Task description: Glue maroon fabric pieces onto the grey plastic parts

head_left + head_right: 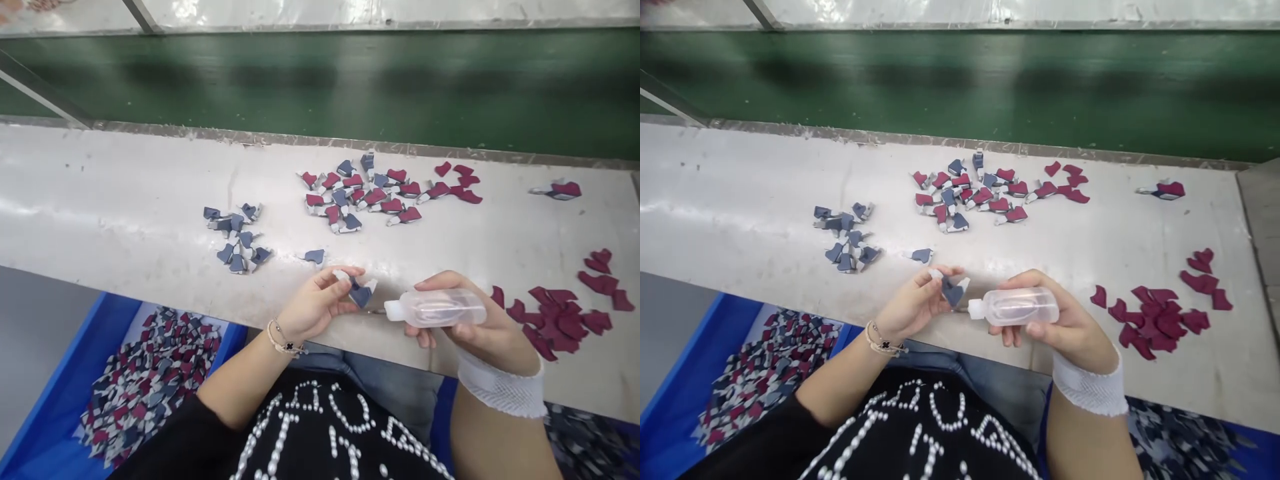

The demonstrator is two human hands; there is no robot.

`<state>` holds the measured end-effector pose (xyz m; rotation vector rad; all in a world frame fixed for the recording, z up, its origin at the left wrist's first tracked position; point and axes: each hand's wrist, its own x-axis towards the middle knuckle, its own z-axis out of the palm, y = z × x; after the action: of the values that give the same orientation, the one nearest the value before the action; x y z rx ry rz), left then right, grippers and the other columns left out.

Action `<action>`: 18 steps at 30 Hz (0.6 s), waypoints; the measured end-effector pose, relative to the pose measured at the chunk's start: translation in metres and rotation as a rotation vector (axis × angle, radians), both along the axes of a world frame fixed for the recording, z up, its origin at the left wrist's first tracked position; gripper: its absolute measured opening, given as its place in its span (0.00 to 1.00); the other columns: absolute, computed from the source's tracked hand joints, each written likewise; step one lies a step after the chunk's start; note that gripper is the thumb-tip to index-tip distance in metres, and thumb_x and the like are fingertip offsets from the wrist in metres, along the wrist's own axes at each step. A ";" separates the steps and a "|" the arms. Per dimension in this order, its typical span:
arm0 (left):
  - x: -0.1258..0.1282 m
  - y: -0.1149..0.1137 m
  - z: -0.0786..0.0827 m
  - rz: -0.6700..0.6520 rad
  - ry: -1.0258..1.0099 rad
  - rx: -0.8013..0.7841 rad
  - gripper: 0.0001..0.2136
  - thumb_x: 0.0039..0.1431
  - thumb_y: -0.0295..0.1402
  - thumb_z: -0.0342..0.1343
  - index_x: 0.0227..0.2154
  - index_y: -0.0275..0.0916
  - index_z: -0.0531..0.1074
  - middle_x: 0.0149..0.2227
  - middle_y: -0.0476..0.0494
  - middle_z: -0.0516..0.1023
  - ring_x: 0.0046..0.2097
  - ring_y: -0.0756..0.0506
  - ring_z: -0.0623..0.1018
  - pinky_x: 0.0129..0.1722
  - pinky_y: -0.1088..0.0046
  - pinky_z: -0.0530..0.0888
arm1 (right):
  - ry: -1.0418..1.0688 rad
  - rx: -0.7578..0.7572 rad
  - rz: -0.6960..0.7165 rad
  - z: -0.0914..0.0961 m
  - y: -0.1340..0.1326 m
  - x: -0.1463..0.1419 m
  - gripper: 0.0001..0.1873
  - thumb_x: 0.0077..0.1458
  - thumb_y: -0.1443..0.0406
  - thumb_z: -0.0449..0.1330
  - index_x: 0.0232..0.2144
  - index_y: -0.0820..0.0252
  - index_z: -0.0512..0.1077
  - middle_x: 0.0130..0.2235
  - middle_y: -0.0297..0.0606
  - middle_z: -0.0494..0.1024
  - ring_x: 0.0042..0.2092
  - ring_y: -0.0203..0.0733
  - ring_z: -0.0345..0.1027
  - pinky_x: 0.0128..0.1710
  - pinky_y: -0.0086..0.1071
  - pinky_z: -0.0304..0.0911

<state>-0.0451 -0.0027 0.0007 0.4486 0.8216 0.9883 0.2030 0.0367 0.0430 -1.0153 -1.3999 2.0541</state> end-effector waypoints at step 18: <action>0.007 0.026 0.006 -0.435 0.570 0.255 0.17 0.53 0.37 0.69 0.43 0.39 0.72 0.49 0.39 0.80 0.44 0.44 0.81 0.44 0.67 0.78 | 0.127 -0.050 -0.149 -0.016 0.026 0.009 0.29 0.42 0.41 0.69 0.38 0.55 0.78 0.24 0.32 0.67 0.22 0.33 0.55 0.21 0.30 0.50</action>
<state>-0.0378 0.0233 0.0063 1.1123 1.0476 0.5566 0.2119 0.0623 0.0271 -0.9608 -1.1791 2.0154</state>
